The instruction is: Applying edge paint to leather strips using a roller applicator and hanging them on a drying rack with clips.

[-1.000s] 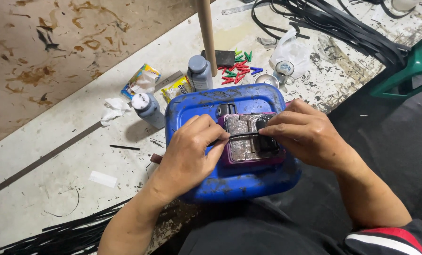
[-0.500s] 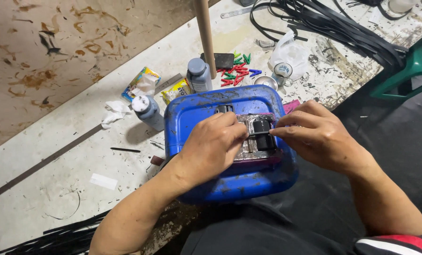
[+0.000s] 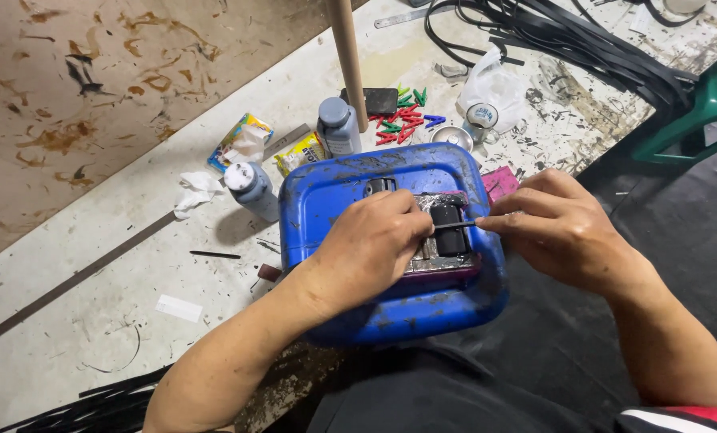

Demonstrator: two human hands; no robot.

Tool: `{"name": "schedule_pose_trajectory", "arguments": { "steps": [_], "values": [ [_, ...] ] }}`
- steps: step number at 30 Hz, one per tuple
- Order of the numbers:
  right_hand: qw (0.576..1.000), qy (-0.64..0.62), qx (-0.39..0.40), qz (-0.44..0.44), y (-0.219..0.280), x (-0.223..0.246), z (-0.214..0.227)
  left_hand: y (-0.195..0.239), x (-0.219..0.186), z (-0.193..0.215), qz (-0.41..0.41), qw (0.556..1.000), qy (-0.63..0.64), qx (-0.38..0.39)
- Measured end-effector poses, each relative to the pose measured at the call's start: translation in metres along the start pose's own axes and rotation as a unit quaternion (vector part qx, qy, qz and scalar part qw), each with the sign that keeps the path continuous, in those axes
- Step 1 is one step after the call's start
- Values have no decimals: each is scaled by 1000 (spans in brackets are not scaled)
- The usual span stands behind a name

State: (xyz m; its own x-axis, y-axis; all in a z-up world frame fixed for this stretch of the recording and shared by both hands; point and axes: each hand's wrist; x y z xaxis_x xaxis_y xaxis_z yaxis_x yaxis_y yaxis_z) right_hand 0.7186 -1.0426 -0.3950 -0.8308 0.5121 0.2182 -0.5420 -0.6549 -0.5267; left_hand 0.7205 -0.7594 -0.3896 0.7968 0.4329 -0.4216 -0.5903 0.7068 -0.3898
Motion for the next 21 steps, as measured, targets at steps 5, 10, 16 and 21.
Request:
{"name": "schedule_pose_trajectory", "arguments": {
  "steps": [5, 10, 16, 21],
  "values": [
    [999, 13, -8, 32, -14, 8, -11, -2, -3, -1, 7, 999, -48, 18],
    [1000, 8, -5, 14, 1, 1, -4, -1, -2, -1, 13, 999, -30, 18],
    [999, 35, -2, -5, 3, 3, 4, -1, -3, -3, 12, 998, -54, 23],
    [999, 44, 1, 22, -12, 10, -11, -3, -5, -3, 17, 997, -64, 34]
  ]
}}
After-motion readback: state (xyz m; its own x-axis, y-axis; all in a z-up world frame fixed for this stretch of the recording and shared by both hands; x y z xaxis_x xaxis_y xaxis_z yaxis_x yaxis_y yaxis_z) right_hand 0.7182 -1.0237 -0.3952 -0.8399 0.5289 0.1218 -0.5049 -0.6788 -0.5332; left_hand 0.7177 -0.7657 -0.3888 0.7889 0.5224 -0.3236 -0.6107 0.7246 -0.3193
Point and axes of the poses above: each hand's wrist, its own y-axis away from the middle knuckle, its own z-axis out of the back of the hand, x = y × z, and after that the axes turned 3 degrees about -z, right-handed
